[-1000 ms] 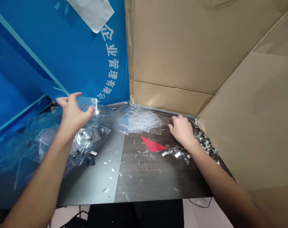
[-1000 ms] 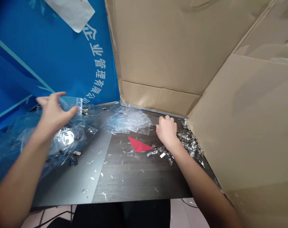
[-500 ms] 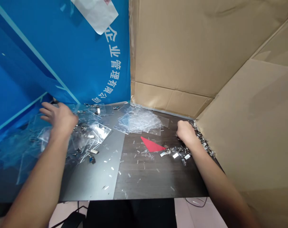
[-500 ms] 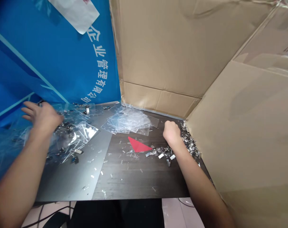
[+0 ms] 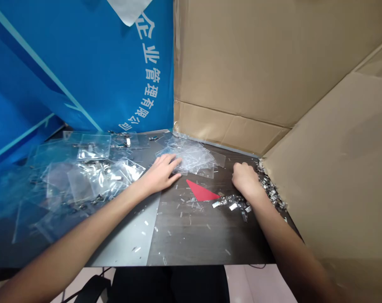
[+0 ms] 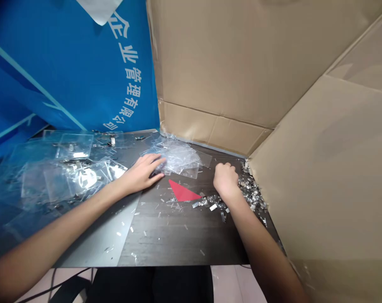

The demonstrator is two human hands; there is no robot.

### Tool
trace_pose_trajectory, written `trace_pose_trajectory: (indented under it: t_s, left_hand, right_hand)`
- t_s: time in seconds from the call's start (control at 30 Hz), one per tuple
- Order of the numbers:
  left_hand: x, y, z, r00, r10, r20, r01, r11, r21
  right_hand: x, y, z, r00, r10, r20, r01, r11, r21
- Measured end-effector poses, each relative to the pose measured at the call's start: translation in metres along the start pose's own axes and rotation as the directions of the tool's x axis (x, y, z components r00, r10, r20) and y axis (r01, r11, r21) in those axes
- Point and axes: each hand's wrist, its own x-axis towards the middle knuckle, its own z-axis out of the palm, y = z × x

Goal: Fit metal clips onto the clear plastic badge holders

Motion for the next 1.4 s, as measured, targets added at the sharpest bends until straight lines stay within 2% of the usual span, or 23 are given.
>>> trace_pose_trajectory:
  t_s: [0.13, 0.43, 0.63, 0.8, 0.9, 1.0, 1.1, 1.23, 1.33, 1.4]
  left_hand:
    - [0.002, -0.004, 0.008, 1.000, -0.026, 0.015, 0.026, 0.999, 0.026]
    - [0.004, 0.000, 0.008, 0.997, 0.040, -0.073, -0.034, 0.997, 0.076]
    - [0.003, 0.008, 0.000, 0.970, 0.004, -0.243, -0.029, 0.995, -0.098]
    - [-0.006, 0.028, -0.016, 0.937, -0.046, -0.346, -0.042, 0.970, -0.241]
    - [-0.012, 0.040, -0.023, 0.911, -0.133, -0.391, -0.050, 0.904, -0.425]
    - [-0.015, 0.048, -0.025, 0.899, -0.233, -0.372, -0.048, 0.789, -0.612]
    - [-0.017, 0.054, -0.025, 0.903, -0.260, -0.341, -0.068, 0.697, -0.713]
    - [-0.019, 0.061, -0.022, 0.904, -0.252, -0.346, -0.110, 0.644, -0.757]
    - [-0.022, 0.065, -0.018, 0.903, -0.242, -0.354, -0.128, 0.635, -0.762]
    - [-0.024, 0.068, -0.015, 0.908, -0.232, -0.348, -0.126, 0.641, -0.757]
  right_hand:
    - [-0.001, -0.001, 0.004, 0.999, -0.021, -0.028, 0.022, 1.000, 0.010]
    - [0.002, 0.002, 0.013, 0.986, -0.045, -0.158, 0.054, 0.997, 0.053]
    - [0.003, 0.001, 0.016, 0.969, -0.025, -0.244, 0.042, 0.997, 0.062]
    - [0.002, -0.002, 0.015, 0.965, -0.020, -0.261, 0.048, 0.993, 0.104]
    - [0.002, -0.004, 0.014, 0.958, -0.032, -0.284, 0.082, 0.983, 0.166]
    - [0.000, -0.010, 0.013, 0.946, -0.052, -0.321, 0.143, 0.953, 0.266]
    - [-0.005, -0.022, 0.015, 0.917, -0.134, -0.376, 0.302, 0.848, 0.436]
    - [-0.021, -0.041, 0.023, 0.854, -0.316, -0.413, 0.520, 0.537, 0.664]
    - [-0.038, -0.052, 0.029, 0.770, -0.503, -0.392, 0.580, 0.297, 0.758]
    - [-0.048, -0.057, 0.032, 0.732, -0.572, -0.370, 0.556, 0.188, 0.810]
